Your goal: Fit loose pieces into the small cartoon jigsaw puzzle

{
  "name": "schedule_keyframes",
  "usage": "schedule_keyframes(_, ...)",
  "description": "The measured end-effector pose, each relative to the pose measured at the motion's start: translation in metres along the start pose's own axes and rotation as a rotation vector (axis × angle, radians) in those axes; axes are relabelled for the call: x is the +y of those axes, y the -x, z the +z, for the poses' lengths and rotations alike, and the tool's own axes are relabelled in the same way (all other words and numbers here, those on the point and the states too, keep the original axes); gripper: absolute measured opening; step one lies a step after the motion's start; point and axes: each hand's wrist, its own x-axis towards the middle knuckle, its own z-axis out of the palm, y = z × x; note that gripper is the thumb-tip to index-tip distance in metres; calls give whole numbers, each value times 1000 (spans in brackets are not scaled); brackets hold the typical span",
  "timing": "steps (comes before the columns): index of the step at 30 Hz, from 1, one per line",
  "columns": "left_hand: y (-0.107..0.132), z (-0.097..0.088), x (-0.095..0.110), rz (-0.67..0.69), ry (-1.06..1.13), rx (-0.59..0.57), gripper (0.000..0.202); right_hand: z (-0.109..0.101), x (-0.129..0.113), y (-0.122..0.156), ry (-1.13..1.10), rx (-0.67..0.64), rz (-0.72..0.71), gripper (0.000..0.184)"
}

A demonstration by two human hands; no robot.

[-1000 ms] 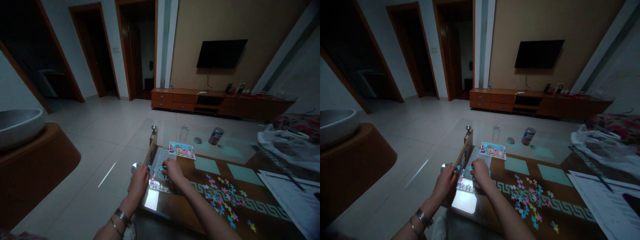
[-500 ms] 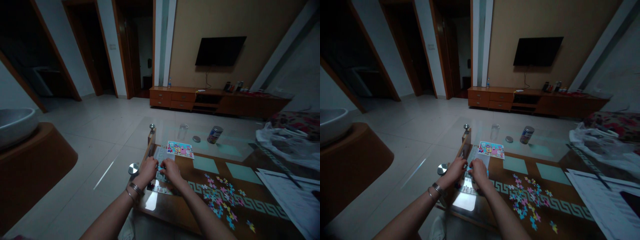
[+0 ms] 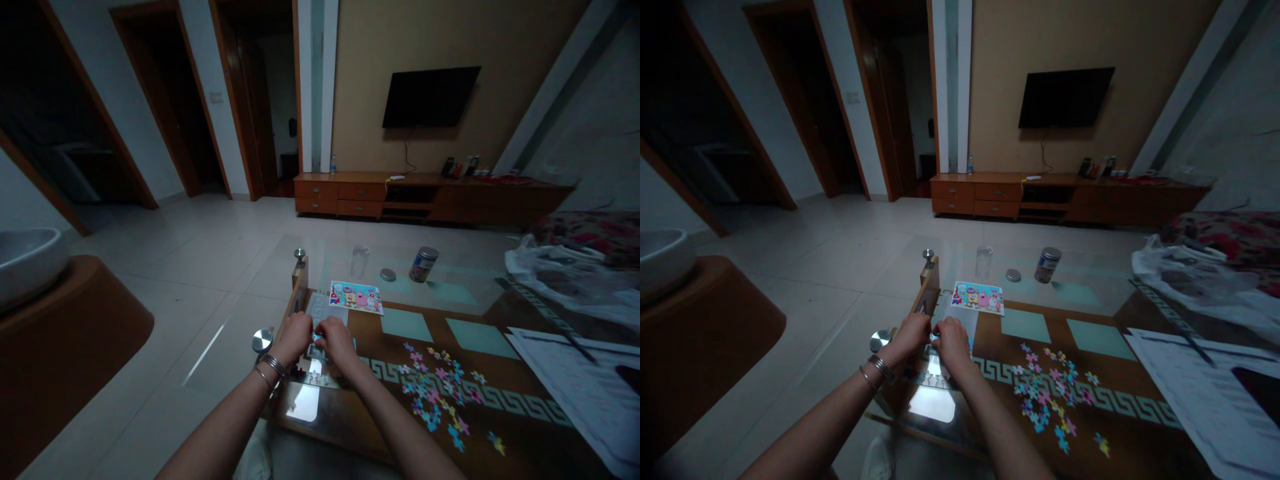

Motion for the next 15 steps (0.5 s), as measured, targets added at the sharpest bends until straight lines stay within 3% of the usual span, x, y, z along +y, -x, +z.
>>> schedule_keyframes(7,-9,-2,-2,-11,11,-93,15,1,1,-2,-47,13,40,17)
schedule_keyframes(11,-17,0,-4,-40,9,-167,26,2,3,-6,-94,-10,89,16)
schedule_keyframes(15,-23,2,-3,-89,23,-165,32,3,2,-8,-100,-13,124,11)
